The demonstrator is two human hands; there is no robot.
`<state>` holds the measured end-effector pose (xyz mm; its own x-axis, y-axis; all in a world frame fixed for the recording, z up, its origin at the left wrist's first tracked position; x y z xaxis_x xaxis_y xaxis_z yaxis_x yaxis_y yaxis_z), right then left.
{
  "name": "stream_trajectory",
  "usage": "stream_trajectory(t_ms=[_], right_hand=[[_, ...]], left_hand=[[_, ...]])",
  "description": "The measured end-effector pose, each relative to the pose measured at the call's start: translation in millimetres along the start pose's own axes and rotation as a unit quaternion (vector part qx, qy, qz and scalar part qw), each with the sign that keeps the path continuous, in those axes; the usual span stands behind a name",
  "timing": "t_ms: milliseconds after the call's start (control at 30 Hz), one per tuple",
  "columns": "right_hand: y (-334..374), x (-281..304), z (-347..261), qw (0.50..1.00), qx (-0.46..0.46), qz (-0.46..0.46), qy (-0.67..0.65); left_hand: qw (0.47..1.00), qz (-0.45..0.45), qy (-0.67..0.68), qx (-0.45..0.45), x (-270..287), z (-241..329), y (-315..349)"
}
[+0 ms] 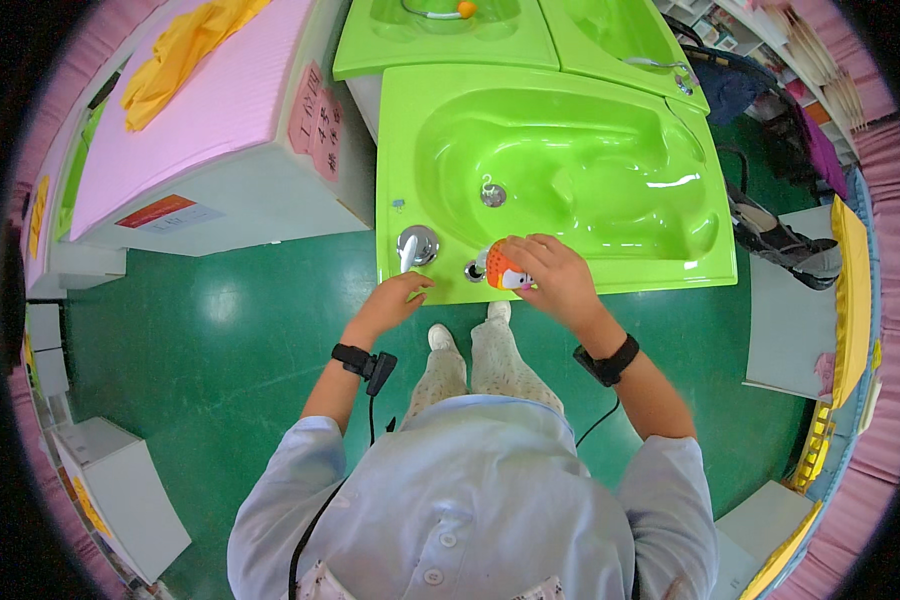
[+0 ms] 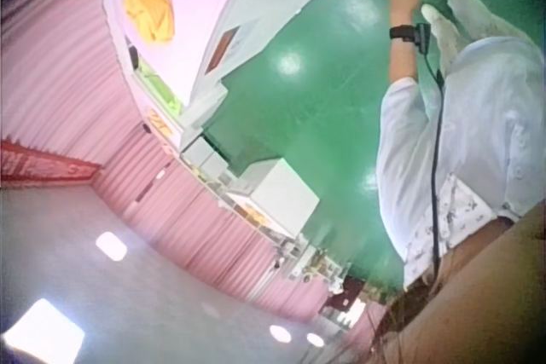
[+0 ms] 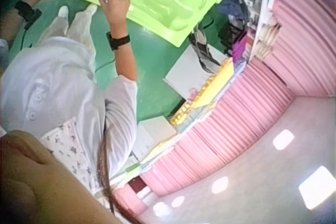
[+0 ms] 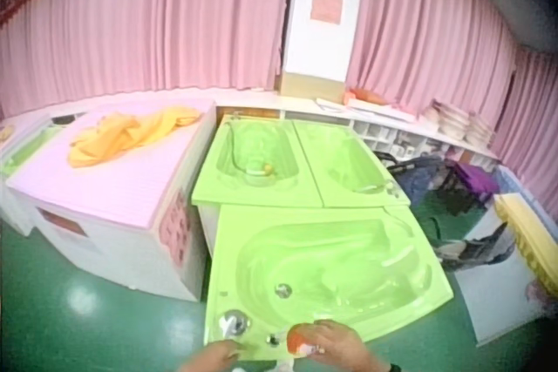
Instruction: The person cleans two green plastic sinks using a brush, handles a spray bottle, and spreads a yellow sheet over a pink mattress on a table.
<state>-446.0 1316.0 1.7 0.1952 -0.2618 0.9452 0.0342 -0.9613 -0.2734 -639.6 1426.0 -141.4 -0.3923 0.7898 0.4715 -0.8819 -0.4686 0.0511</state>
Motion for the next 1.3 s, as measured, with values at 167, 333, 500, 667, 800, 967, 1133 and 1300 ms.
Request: stream_trajectory(t_ms=[167,333,500,667,800,967,1133,1300], right_hand=[[10,-13,-11,0.999,0.046,-0.007,0.027],[32,-35,-27,0.984,0.142,-0.010,0.110],[38,-27,-30,0.986,0.122,-0.006,0.113],[77,-15,-8,0.994,0.059,-0.075,0.057],[145,31,33,0.996,-0.068,-0.043,0.030],[284,101,93,0.960,-0.275,0.041,0.025],[447,150,130,0.883,-0.444,0.137,0.062],[539,183,166,0.849,-0.502,0.155,0.056]], left_hand=[[1.000,0.000,-0.007,0.014,-2,-4,1],[0.999,-0.004,0.036,0.024,2,-1,-3],[1.000,-0.015,0.005,0.005,8,24,-13],[0.999,-0.015,-0.012,-0.041,0,80,-35],[0.995,-0.036,-0.044,-0.083,-29,146,-67],[0.979,-0.070,-0.093,-0.169,-102,225,-105],[0.960,-0.130,-0.124,-0.213,-216,289,-133],[0.958,-0.165,-0.110,-0.207,-307,330,-151]])
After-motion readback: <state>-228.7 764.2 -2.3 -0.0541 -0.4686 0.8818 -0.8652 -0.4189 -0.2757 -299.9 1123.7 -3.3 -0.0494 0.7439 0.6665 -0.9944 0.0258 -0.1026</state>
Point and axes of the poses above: each hand's wrist, its own y-axis away from the middle knuckle, its own x-axis out of the back of the hand, z = x × y, the point moved 5 cm from there along -y, towards the middle knuckle, and after that the axes turned 10 degrees about y, right-handed, at the moved point
